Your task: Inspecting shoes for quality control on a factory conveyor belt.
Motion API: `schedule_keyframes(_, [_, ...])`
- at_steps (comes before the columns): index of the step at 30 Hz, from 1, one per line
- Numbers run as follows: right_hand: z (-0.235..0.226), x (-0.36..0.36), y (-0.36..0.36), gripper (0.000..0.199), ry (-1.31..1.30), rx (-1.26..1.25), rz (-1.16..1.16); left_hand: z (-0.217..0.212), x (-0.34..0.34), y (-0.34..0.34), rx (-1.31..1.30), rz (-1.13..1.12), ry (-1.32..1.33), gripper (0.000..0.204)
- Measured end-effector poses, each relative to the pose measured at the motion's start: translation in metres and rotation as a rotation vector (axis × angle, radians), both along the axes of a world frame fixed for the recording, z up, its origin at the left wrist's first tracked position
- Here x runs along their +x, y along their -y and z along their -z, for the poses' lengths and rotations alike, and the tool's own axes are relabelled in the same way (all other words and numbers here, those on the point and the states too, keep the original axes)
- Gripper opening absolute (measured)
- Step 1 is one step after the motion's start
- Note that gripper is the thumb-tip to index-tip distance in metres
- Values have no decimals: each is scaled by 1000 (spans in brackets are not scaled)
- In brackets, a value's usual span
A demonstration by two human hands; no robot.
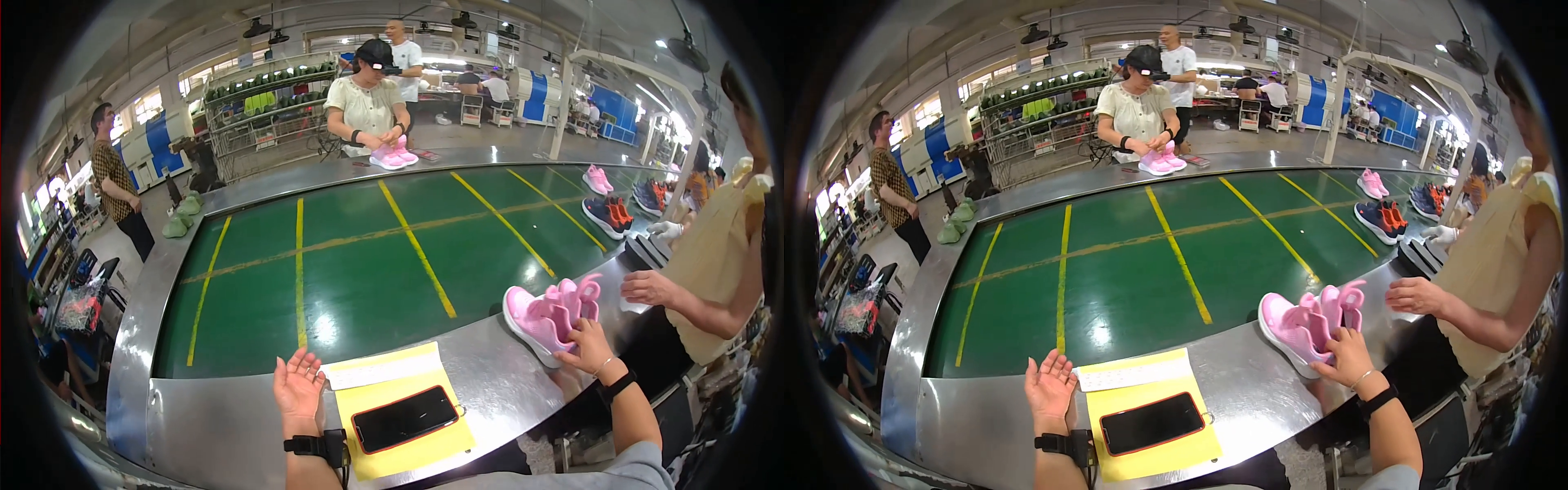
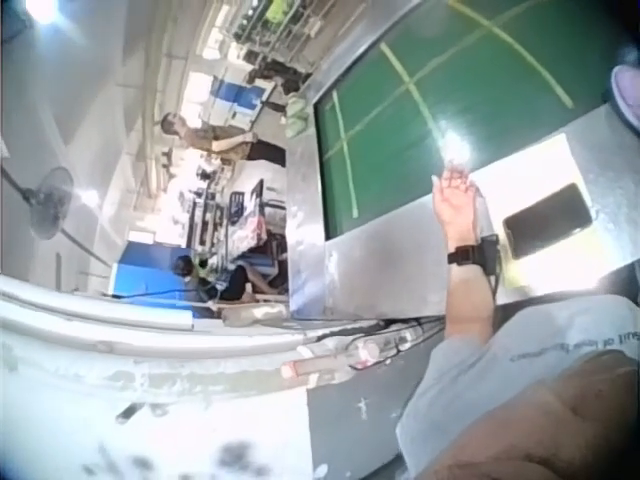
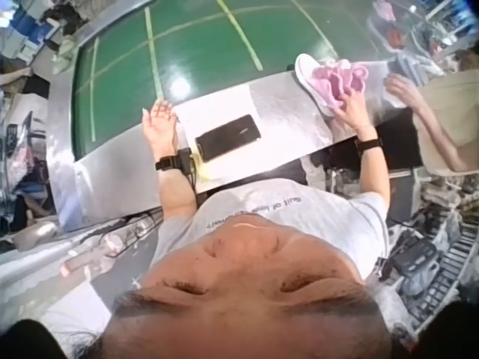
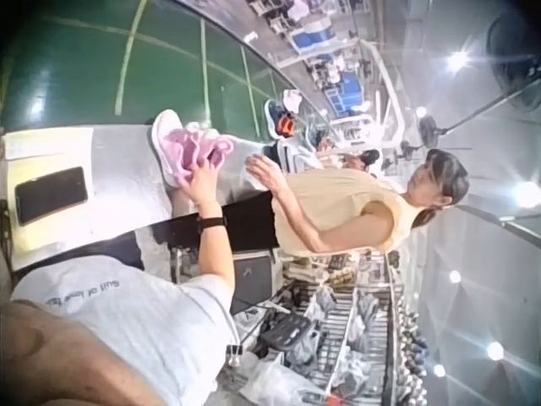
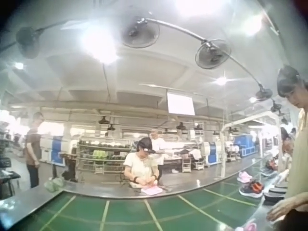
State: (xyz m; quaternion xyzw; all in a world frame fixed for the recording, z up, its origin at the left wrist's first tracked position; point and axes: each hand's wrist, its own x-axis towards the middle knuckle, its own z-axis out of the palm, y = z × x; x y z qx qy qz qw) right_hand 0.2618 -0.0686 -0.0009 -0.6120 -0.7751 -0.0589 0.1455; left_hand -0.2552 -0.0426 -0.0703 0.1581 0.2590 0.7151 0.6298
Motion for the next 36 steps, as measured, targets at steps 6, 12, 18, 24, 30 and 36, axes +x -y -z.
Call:
schedule_keyframes(6, [-18,-48,-2,35,61,241,73,1,3,3,-4,-29,-64,46])
schedule_keyframes(12, [-65,-119,6,27,-357,178,-467,2,2,2,-12,-34,-95,43])
schedule_keyframes(18, [-130,-174,40,28,-762,328,-954,4,-1,4,-24,-55,-99,42])
schedule_keyframes(24, [-152,-170,106,68,-972,219,-1197,-3,7,-4,-16,-14,-98,43])
schedule_keyframes(30, [-161,-201,130,35,-1314,411,-1439,1,0,4,-33,-48,-110,41])
schedule_keyframes(36, [-150,-206,130,41,-1349,367,-1374,5,-1,3,-36,-57,-111,42])
